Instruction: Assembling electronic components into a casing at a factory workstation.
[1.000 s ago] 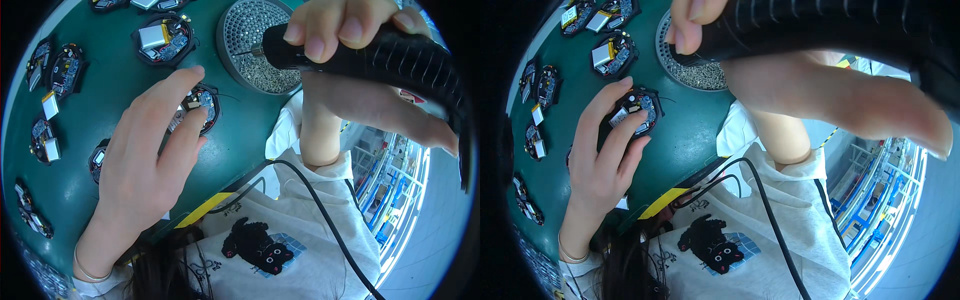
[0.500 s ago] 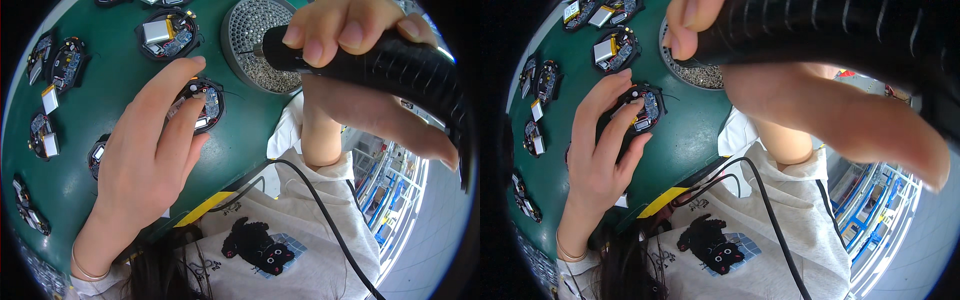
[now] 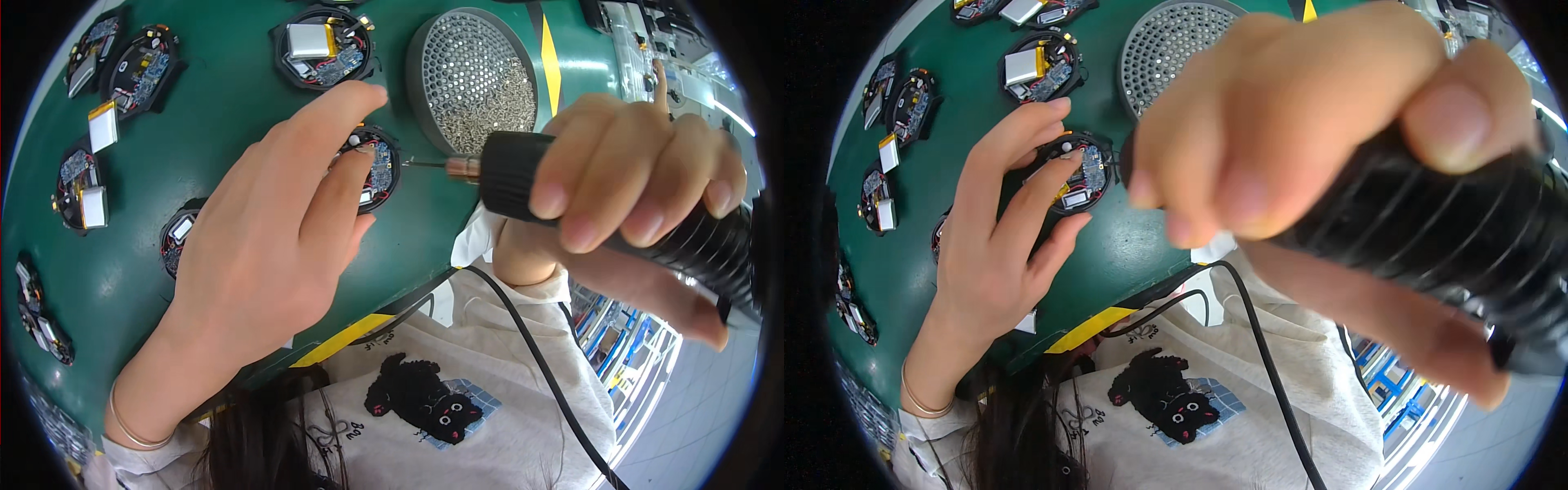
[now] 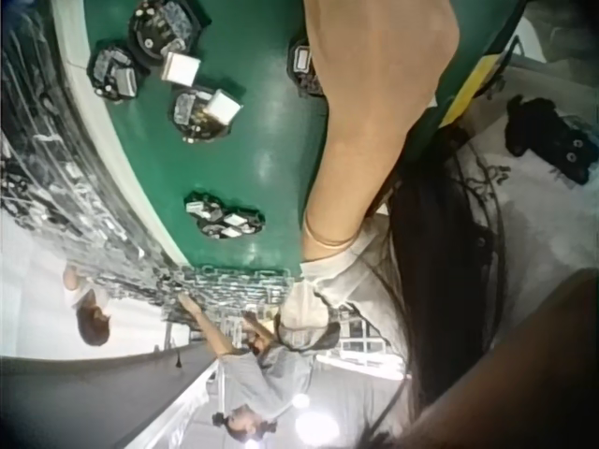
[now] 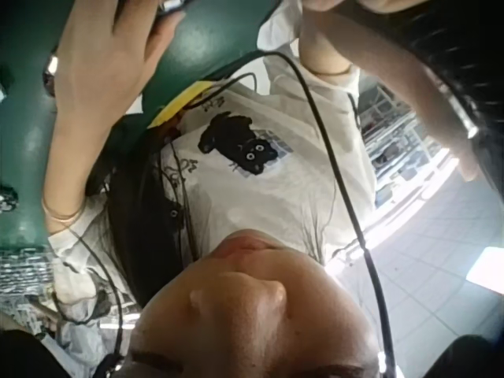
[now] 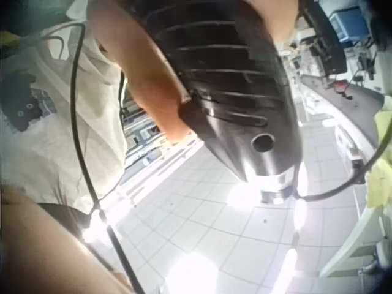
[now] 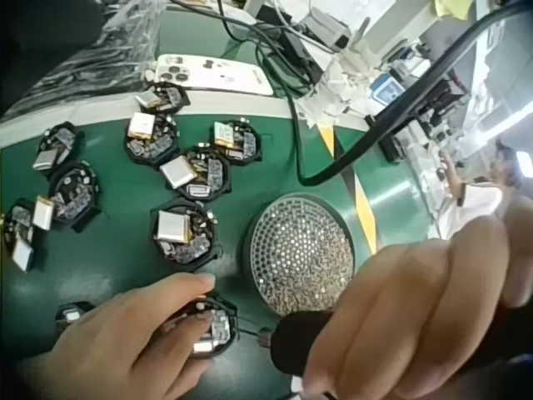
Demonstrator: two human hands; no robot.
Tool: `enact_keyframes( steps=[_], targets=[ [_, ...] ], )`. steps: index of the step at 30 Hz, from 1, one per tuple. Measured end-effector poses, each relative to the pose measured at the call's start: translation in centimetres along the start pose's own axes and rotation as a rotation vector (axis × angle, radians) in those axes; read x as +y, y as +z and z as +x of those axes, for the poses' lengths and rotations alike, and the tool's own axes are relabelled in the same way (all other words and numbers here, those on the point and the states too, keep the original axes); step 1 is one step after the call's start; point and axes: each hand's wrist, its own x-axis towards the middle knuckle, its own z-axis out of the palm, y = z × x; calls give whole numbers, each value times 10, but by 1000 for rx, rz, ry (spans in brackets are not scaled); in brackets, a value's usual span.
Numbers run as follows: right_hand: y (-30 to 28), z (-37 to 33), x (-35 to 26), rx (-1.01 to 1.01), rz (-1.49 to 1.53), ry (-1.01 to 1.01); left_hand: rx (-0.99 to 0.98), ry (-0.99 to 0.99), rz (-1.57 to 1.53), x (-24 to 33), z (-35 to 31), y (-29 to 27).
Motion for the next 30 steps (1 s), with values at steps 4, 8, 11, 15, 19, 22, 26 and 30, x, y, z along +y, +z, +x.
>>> enact_keyframes(
  steps=[4, 8, 11, 15, 19, 22, 26, 30],
  targets=[
    [6, 6, 12, -150, -61, -62, 23, 13, 5, -1, 1, 0],
    [9, 6, 17, -144, -61, -82, 25, 21, -1, -1, 2, 0],
    [15, 3, 13, -144, -127, -71, 32, 43, -23, -1, 4, 3],
    [19, -7, 20, -237, -100, -28, 16, -34, -32, 0, -6, 9],
    [19, -4, 16, -277, -94, 7, 43, -69, -56, 3, -4, 12],
    [16, 0, 18, -279, -85, 13, 75, -108, -146, 6, 0, 14],
    [6, 2, 14, -253, -99, 12, 81, -111, -212, 8, 8, 14],
    [-10, -3, 18, -186, -24, -12, 104, -151, -264, 7, 9, 14]
  ],
)
